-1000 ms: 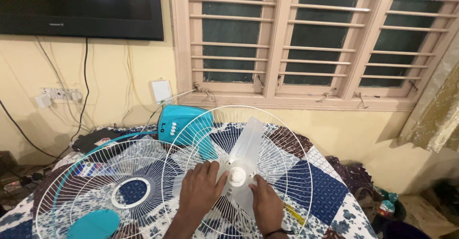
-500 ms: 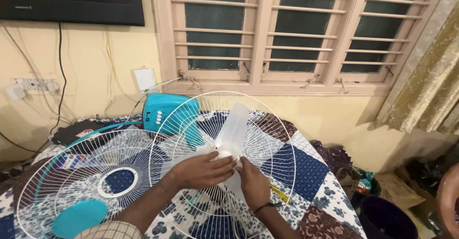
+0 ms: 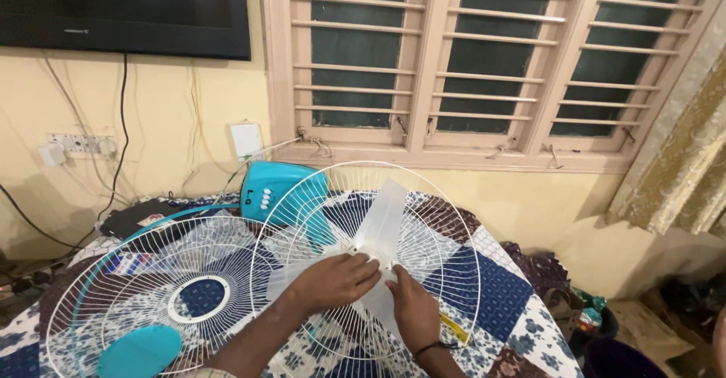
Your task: The person disassembles a small electric fan on a bed. They remove the front grille, then the fan blades, and finally the rear grille. They also handle the fan's base and use a screwdriver on it.
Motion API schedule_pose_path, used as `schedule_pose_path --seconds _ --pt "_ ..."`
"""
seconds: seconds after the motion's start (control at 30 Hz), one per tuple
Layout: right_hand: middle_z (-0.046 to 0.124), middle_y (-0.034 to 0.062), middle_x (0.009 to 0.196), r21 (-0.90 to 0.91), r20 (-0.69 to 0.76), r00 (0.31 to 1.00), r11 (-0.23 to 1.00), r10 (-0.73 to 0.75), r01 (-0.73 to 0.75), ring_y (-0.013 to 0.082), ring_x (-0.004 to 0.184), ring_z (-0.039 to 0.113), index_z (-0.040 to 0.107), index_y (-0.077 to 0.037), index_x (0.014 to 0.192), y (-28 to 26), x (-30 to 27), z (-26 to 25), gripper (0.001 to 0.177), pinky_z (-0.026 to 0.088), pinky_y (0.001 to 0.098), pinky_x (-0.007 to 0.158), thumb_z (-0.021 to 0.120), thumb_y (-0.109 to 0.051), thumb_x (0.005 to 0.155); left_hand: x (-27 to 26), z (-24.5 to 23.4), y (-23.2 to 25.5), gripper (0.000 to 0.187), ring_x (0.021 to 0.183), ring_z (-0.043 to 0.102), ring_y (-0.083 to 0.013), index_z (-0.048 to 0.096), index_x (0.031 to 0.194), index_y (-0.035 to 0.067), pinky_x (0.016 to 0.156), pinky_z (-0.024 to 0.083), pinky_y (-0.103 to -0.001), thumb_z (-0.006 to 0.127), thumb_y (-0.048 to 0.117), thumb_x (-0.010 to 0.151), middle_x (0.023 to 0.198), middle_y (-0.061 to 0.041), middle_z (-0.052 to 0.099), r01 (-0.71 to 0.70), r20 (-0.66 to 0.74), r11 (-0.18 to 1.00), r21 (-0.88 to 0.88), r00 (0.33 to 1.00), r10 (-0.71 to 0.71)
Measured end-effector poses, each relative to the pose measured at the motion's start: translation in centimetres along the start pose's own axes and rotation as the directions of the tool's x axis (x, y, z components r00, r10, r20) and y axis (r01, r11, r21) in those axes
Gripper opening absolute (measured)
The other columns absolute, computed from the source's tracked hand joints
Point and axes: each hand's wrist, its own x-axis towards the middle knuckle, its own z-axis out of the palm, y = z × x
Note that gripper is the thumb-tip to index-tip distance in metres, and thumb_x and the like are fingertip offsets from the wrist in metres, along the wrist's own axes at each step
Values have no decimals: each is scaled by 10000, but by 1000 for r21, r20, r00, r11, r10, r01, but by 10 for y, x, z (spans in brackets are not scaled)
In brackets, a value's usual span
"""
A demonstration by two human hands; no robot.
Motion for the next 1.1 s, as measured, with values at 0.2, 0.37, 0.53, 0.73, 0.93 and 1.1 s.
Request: schedule_pose_path --seconds 0.2,0.37,0.53,0.73,0.93,1.1 --pt "760 160 1017 -27 26 1000 1000 16 -15 328 788 751 609 -96 1230 3 1 2 306 591 417 604 616 -270 979 5 10 29 433 1181 597 -271 658 1225 -29 930 555 -342 691 56 802 1281 -119 630 299 -6 952 -62 954 -300" --pt "770 134 994 -48 -12 1000 999 14 -15 320 779 749 624 -115 1207 -2 -1 1 291 579 424 584 623 -266 958 23 19 64 499 1156 597 -272 657 1235 -22 896 563 -326 705 6 738 1297 -118 630 621 -66 773 -132 773 -631" --pt "759 124 961 -45 17 996 995 90 -89 323 777 734 617 -123 1222 -8 -5 -2 277 564 441 622 615 -252 976 43 25 83 495 1168 593 -289 667 1230 7 850 570 -325 683 -32 738 1317 -90 639 817 -10 538 -209 549 -836" --pt "665 147 1103 -61 98 987 991 128 -122 319 1000 649 561 -86 1362 -14 -10 -13 432 529 433 854 617 -221 956 35 15 73 306 1241 581 -300 678 1206 35 996 490 -446 689 151 923 1328 -127 648 807 -38 491 -327 508 -860" --pt "599 175 1213 20 -26 1000 1000 1 -1 344 1134 571 550 -20 1355 -17 -10 -36 510 452 463 956 680 -220 904 -5 -4 48 383 1299 554 -308 645 1282 28 1042 444 -472 658 172 927 1361 -161 624 644 -71 727 -238 735 -674" --pt "605 150 1213 -27 -76 995 998 -58 56 326 1151 574 571 -41 1327 -20 -6 -41 455 444 451 969 669 -220 921 -10 -10 24 555 1329 542 -273 578 1405 83 1031 449 -474 650 175 863 1446 -122 591 353 27 935 13 935 -353"
